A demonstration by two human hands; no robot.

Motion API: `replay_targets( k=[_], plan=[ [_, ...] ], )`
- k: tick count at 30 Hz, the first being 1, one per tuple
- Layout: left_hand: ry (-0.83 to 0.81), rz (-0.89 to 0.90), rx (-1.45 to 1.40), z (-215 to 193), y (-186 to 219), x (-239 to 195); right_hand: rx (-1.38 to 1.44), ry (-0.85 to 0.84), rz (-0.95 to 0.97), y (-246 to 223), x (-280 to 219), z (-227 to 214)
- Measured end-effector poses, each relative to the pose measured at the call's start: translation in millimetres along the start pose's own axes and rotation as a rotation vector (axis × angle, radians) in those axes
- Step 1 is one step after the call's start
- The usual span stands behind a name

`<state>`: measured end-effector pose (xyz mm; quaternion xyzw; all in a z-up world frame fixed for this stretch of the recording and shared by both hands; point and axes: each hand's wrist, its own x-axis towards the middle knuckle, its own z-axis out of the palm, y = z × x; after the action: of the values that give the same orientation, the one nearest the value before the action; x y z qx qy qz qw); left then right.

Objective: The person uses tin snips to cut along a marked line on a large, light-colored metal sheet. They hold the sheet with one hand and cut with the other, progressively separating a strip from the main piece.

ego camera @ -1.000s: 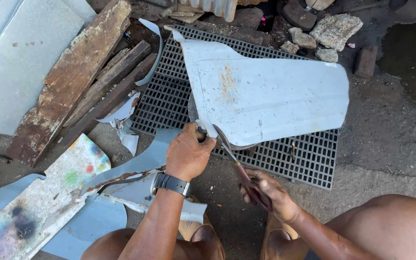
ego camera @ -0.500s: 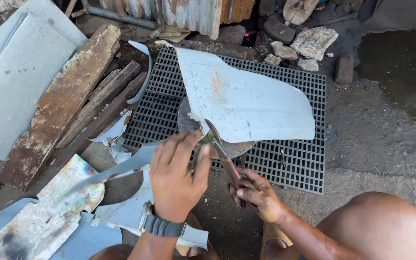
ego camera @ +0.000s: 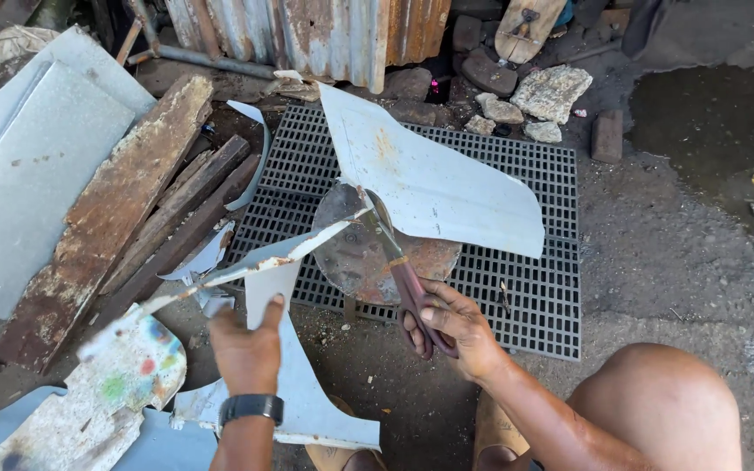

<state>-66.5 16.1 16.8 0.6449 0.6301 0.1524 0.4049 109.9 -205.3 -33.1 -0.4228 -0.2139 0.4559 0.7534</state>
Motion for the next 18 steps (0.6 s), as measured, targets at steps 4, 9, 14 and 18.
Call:
replay_targets(
  k=[4,9,14,18],
  plan=[
    [0.096,0.322,-0.250,-8.4,10.2,26.7,0.022,-0.010,-0.008,-5.1,-0.6,1.8],
    [-0.131,0.422,-0.407,-1.5,4.9,81.6,0.013,-0.049,-0.028,-7.8,-7.1,4.7],
    [-0.294,0.575,-0.253,33.2,-38.5,135.5,0.000,-0.010,-0.029,-0.3,-6.1,8.8],
    [-0.122,0.694,-0.382,47.0,-41.2,134.8,0.018,0.042,-0.195,17.4,18.2,16.8]
  ],
)
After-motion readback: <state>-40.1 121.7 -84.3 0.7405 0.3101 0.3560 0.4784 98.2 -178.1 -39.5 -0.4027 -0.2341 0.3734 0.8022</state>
